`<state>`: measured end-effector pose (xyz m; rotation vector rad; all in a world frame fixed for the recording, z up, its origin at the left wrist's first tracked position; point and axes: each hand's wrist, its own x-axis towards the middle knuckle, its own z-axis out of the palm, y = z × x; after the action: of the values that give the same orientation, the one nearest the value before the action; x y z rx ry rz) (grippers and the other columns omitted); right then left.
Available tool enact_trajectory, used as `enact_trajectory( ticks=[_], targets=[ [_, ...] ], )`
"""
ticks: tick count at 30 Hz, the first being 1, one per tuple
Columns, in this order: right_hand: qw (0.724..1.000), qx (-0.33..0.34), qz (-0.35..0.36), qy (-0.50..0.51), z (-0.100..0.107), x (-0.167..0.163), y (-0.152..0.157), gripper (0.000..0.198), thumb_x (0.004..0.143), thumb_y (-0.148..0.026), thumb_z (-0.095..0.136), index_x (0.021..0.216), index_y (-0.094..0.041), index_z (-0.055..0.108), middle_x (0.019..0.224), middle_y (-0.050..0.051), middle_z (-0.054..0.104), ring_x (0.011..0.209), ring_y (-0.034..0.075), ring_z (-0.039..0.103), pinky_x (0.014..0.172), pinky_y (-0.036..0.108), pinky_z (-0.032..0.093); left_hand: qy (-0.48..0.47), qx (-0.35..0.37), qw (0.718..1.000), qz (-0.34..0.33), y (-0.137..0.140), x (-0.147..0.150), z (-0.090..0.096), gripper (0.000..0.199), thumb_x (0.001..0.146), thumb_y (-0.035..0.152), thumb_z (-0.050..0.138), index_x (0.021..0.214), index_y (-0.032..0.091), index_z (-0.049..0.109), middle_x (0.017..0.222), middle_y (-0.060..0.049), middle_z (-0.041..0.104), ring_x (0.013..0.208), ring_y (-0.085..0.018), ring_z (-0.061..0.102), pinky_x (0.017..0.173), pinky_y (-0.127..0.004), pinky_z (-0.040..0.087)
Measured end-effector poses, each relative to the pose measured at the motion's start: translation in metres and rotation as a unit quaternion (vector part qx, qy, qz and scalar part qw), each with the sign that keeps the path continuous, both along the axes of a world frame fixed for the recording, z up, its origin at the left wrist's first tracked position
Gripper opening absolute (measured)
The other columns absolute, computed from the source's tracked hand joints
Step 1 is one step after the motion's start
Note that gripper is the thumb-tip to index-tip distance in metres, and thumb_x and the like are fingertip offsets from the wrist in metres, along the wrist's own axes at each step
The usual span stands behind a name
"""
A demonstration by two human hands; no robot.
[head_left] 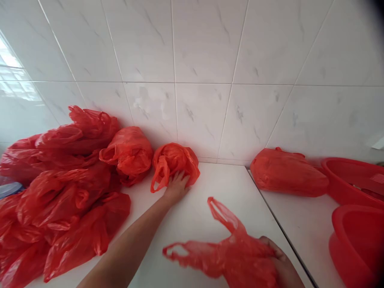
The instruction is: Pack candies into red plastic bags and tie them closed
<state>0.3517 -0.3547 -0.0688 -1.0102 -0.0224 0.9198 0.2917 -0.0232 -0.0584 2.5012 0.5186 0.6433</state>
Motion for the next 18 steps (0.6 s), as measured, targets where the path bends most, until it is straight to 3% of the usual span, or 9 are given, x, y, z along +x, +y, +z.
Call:
enact_trajectory(
  ticks=[2, 4, 7, 10, 12, 15, 18],
  targets=[
    [0.999, 0.004, -0.038, -0.016, 0.003, 0.008, -0.003, 0.017, 0.055, -0.011, 0.069, 0.059, -0.019, 0.054, 0.051, -0.005, 0.052, 0.047, 0.009, 0.043, 0.048, 0.020, 0.034, -0.022, 0.000, 1.000, -0.002, 0.003, -0.004, 0.004, 0.034, 0.084, 0.023, 0.053, 0.117, 0.018, 0.060, 0.139, -0.015, 0.045, 0.136, -0.037, 0.027, 0.110, -0.062, 0.015],
    [0.997, 0.005, -0.052, -0.049, 0.001, 0.015, -0.004, 0.015, 0.057, -0.013, 0.069, 0.061, -0.019, 0.056, 0.057, -0.004, 0.056, 0.052, 0.011, 0.047, 0.051, 0.021, 0.037, -0.046, -0.013, 0.999, -0.016, -0.007, -0.011, 0.010, 0.031, 0.087, 0.023, 0.047, 0.115, 0.019, 0.061, 0.133, -0.014, 0.051, 0.131, -0.033, 0.036, 0.109, -0.057, 0.025],
    [0.996, 0.007, -0.032, -0.082, -0.006, 0.021, -0.004, 0.012, 0.059, -0.012, 0.066, 0.061, -0.018, 0.057, 0.058, -0.004, 0.056, 0.053, 0.010, 0.047, 0.052, 0.020, 0.036, -0.056, -0.065, 0.995, -0.055, -0.038, -0.019, 0.015, 0.030, 0.089, 0.031, 0.047, 0.113, 0.022, 0.062, 0.122, -0.012, 0.058, 0.115, -0.028, 0.052, 0.096, -0.047, 0.043],
    [0.993, -0.006, 0.002, -0.120, -0.013, 0.020, -0.003, 0.009, 0.060, -0.010, 0.062, 0.064, -0.018, 0.060, 0.061, -0.004, 0.058, 0.055, 0.010, 0.049, 0.053, 0.020, 0.036, -0.035, -0.132, 0.983, -0.122, -0.075, -0.024, 0.016, 0.034, 0.086, 0.038, 0.054, 0.117, 0.024, 0.062, 0.126, -0.011, 0.059, 0.116, -0.027, 0.053, 0.088, -0.039, 0.049],
    [0.984, -0.029, 0.028, -0.171, -0.014, 0.018, -0.002, 0.008, 0.062, -0.010, 0.059, 0.066, -0.017, 0.062, 0.064, -0.003, 0.060, 0.057, 0.011, 0.051, 0.056, 0.021, 0.037, -0.007, -0.175, 0.968, -0.180, -0.096, -0.026, 0.017, 0.032, 0.085, 0.035, 0.056, 0.115, 0.026, 0.064, 0.118, -0.009, 0.064, 0.110, -0.025, 0.058, 0.087, -0.036, 0.049],
    [0.964, -0.065, 0.045, -0.252, -0.012, 0.013, 0.002, 0.006, 0.065, -0.012, 0.058, 0.065, -0.016, 0.062, 0.064, -0.002, 0.059, 0.058, 0.012, 0.050, 0.056, 0.022, 0.037, 0.045, -0.242, 0.935, -0.256, -0.121, -0.032, 0.016, 0.026, 0.082, 0.027, 0.058, 0.106, 0.025, 0.068, 0.091, -0.003, 0.072, 0.080, -0.021, 0.067, 0.069, -0.029, 0.052],
    [0.947, -0.095, 0.017, -0.308, -0.008, 0.007, 0.007, 0.008, 0.064, -0.014, 0.058, 0.070, -0.016, 0.064, 0.066, -0.001, 0.059, 0.060, 0.013, 0.052, 0.057, 0.023, 0.040, 0.075, -0.312, 0.901, -0.291, -0.138, -0.042, 0.016, 0.050, 0.078, 0.025, 0.063, 0.127, 0.026, 0.055, 0.095, -0.004, 0.072, 0.084, -0.022, 0.068, 0.067, -0.029, 0.053]
  ],
)
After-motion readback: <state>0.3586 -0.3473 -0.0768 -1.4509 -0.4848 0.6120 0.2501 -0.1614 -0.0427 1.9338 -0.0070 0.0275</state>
